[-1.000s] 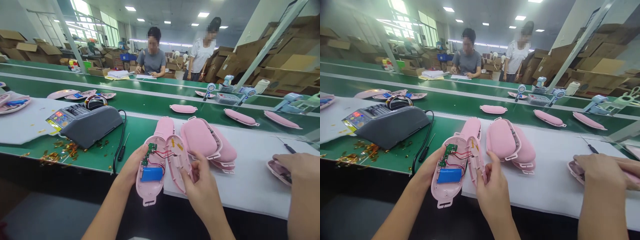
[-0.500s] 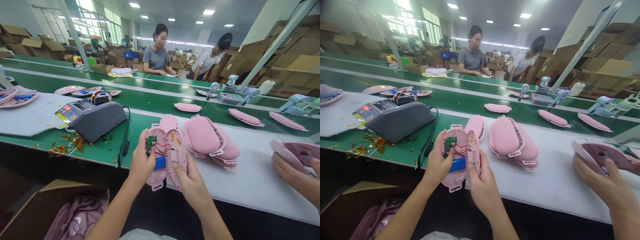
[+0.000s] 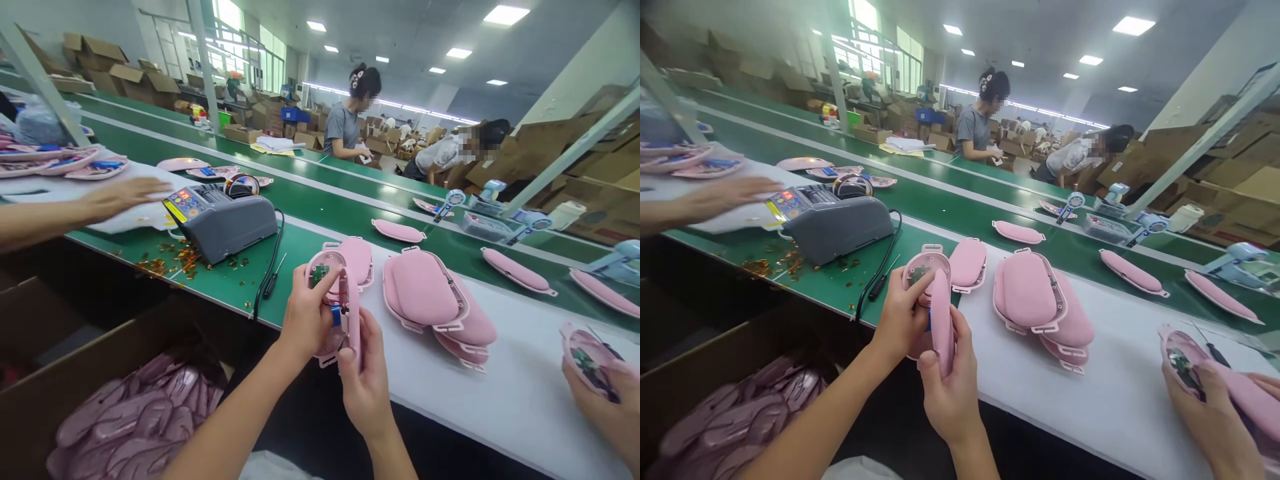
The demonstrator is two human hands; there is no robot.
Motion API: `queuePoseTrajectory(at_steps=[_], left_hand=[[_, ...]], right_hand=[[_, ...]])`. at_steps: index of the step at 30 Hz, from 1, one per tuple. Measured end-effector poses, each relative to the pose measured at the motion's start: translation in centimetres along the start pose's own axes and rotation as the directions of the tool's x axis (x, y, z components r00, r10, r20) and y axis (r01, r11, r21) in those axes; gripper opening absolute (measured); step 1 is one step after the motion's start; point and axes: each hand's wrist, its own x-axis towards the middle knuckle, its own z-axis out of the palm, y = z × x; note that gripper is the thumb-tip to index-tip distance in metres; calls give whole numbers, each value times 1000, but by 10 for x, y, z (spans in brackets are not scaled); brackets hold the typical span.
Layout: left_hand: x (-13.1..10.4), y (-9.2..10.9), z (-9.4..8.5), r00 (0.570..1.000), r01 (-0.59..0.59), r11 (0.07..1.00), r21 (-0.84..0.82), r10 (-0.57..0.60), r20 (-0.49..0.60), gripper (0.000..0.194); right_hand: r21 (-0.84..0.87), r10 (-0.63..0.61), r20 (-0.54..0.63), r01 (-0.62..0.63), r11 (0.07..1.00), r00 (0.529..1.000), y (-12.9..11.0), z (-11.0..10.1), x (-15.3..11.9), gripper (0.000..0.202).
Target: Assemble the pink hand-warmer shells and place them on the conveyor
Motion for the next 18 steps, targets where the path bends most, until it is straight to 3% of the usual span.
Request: queuePoseTrajectory(at_steps=[3,6,11,13,18], left_hand=[[-1,4,1,1000,27,999,-17,-28,-14,52],[-2,6,3,998,60,997,-44,-59,16,45],[-1,8,-5,993,-9,995,-94,20,116,45],[1,8,-13,975,-42,986,-163,76,207,50],[5,7,-35,920,-8,967,-254,107,376,49]], right_hand=[[-35,-23,-59,21,999,998,-2,8,-1,43],[-87,22,-166,-37,996,986,-2,17,1,42],[-186,57,-320,-122,975,946,1,19,8,48],[-192,85,-313,-151,970,946,2,16,11,50],[-155,190,-155,-214,965,969,6,8,17,53]])
